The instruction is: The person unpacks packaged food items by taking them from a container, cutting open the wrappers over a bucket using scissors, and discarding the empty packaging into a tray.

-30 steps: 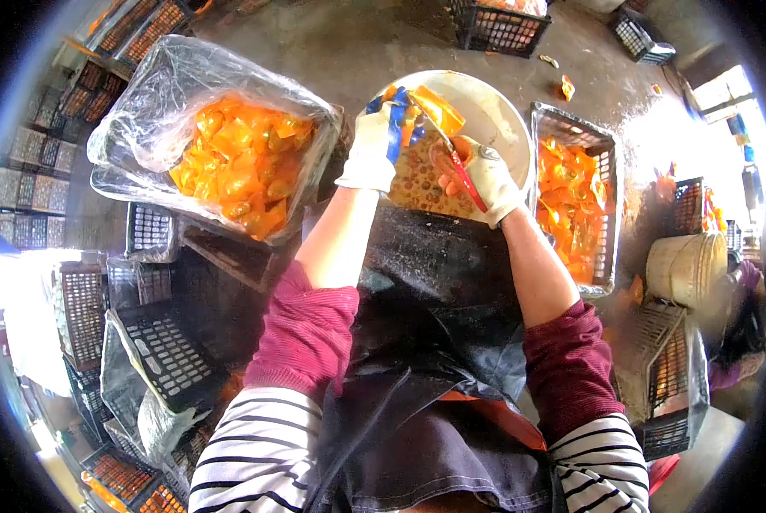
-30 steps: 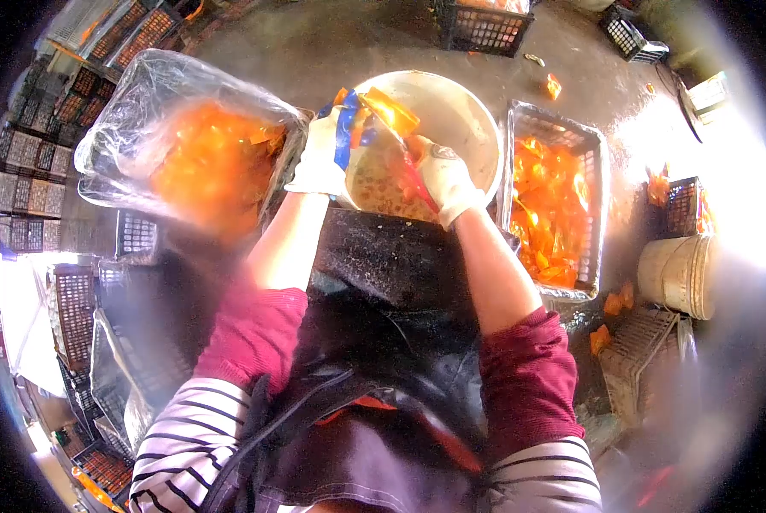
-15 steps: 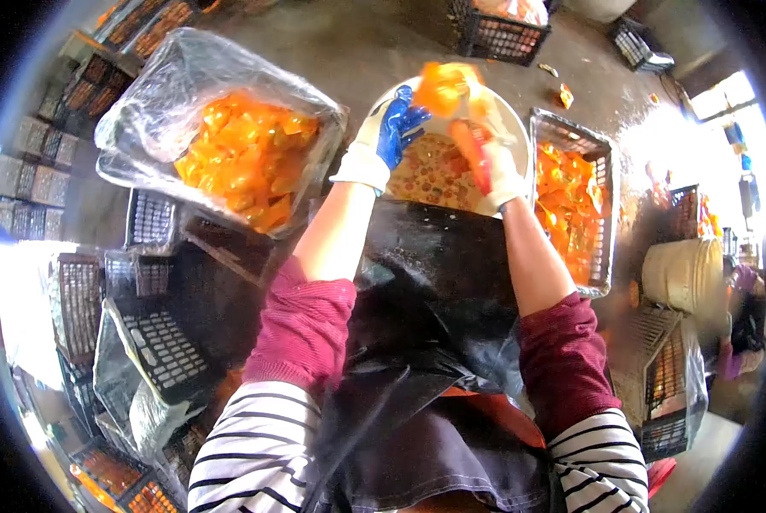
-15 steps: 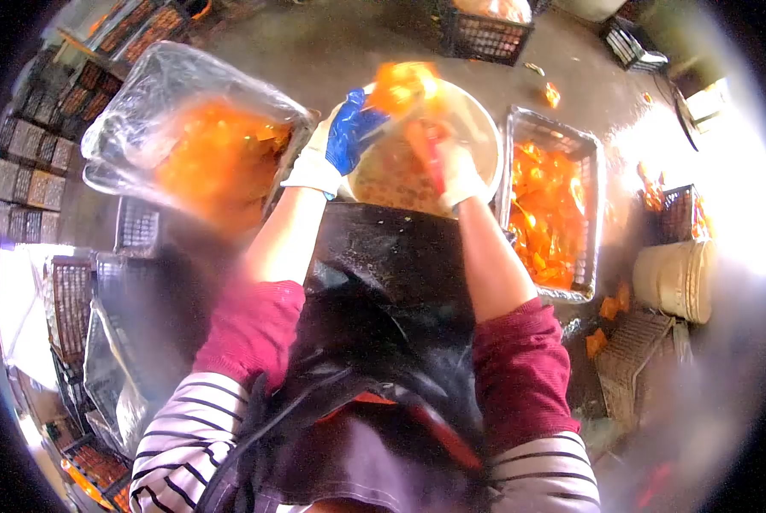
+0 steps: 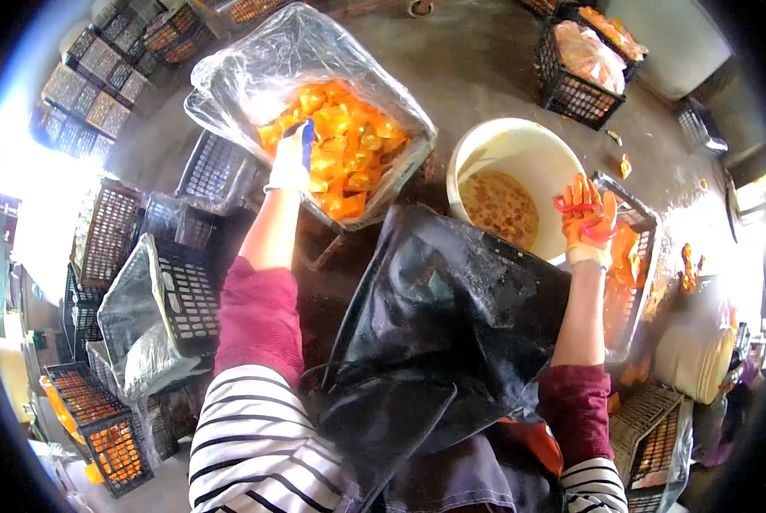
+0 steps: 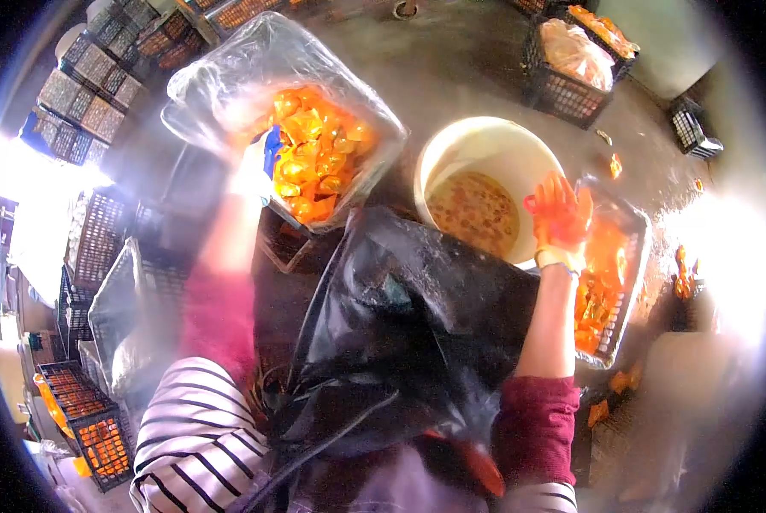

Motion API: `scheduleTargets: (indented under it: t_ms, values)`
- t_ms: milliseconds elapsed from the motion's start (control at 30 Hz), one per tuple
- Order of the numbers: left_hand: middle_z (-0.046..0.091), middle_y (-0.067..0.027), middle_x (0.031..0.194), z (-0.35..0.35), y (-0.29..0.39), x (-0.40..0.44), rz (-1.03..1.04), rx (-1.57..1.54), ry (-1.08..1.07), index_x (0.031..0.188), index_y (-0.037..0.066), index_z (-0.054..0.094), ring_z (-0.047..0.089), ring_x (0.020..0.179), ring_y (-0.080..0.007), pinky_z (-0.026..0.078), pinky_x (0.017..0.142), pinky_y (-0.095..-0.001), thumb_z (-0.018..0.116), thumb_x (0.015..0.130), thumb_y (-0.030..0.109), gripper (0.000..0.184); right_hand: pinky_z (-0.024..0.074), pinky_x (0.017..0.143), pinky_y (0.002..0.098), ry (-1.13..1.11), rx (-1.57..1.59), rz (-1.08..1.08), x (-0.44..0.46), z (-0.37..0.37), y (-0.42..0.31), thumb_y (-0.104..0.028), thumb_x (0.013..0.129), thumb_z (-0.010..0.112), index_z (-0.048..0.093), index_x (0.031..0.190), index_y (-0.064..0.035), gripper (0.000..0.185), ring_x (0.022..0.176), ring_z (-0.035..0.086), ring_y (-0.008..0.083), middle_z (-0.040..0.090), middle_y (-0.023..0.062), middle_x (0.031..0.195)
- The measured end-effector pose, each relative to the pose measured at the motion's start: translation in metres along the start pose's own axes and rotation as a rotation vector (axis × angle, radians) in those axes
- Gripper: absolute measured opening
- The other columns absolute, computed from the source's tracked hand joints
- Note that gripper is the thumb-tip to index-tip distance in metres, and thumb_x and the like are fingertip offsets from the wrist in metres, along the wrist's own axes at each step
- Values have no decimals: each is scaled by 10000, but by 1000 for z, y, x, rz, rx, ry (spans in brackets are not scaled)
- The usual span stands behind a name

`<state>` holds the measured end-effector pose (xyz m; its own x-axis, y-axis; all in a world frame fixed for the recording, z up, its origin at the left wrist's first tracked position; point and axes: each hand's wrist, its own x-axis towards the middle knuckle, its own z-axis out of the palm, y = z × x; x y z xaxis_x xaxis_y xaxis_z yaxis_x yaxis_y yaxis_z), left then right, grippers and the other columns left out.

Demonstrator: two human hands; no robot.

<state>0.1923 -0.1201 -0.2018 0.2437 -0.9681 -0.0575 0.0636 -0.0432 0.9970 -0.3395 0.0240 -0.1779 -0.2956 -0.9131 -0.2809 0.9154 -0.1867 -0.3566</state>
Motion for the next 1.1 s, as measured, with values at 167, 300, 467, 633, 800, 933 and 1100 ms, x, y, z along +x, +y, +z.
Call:
scheduleTargets:
  t_ms: [167, 300, 467, 633, 800, 933, 1100]
  values:
    - [612, -140, 924, 14, 10, 26, 313, 642, 104, 1113, 7, 593, 579, 842, -239, 449, 716, -355, 608, 872, 370, 436, 422, 1022, 479, -155, -54, 147, 2, 7, 5, -256, 966, 491, 490, 1231, 41, 398, 1113, 567, 328, 575, 198, 1217]
    - [413, -234, 1384, 14, -17, 94, 342, 1430, 103, 1403, 108, 368, 414, 1270, -392, 388, 1013, -465, 650, 760, 583, 848, 341, 1091, 465, -86, -434, -159, -19, 41, 28, -226, 985, 463, 328, 1391, -112, 443, 1291, 397, 331, 355, 195, 1434]
    - [387, -256, 1393, 14, -51, 171, 216, 1665, 74, 1415, 95, 324, 387, 1283, -421, 409, 982, -481, 676, 655, 666, 1014, 397, 1014, 378, -291, -1131, -367, -10, 53, 33, -216, 979, 475, 394, 1352, -66, 410, 1222, 459, 251, 442, 131, 1369]
    - [591, -148, 1215, 28, -7, 162, -45, 1550, -245, 1363, 202, 423, 583, 1086, -340, 483, 875, -437, 664, 701, 587, 803, 390, 1017, 355, -365, -1032, -240, -13, 35, 18, -183, 967, 477, 409, 1336, -43, 401, 1203, 474, 243, 481, 111, 1337]
    - [644, -174, 1053, 29, -51, 110, 232, 1135, -92, 1299, 191, 465, 633, 949, -361, 509, 797, -445, 741, 731, 314, 644, 320, 1095, 436, -212, -1116, -306, -23, 19, 17, -310, 984, 464, 320, 1429, -121, 505, 1315, 371, 312, 325, 191, 1453]
    - [643, -177, 1048, 62, -48, 14, 52, 1440, -243, 1355, 189, 410, 635, 960, -344, 511, 810, -448, 667, 788, 300, 633, 414, 1032, 434, -336, -525, -14, 6, 10, 16, -363, 949, 513, 416, 1350, -84, 497, 1241, 456, 339, 415, 180, 1389]
    - [622, -196, 1135, 70, -65, -31, -47, 1390, -333, 1417, 172, 364, 598, 1073, -325, 459, 932, -429, 629, 813, 363, 687, 434, 991, 460, -106, -604, 41, -3, 15, 25, -361, 936, 526, 468, 1302, -56, 479, 1200, 490, 362, 451, 197, 1351]
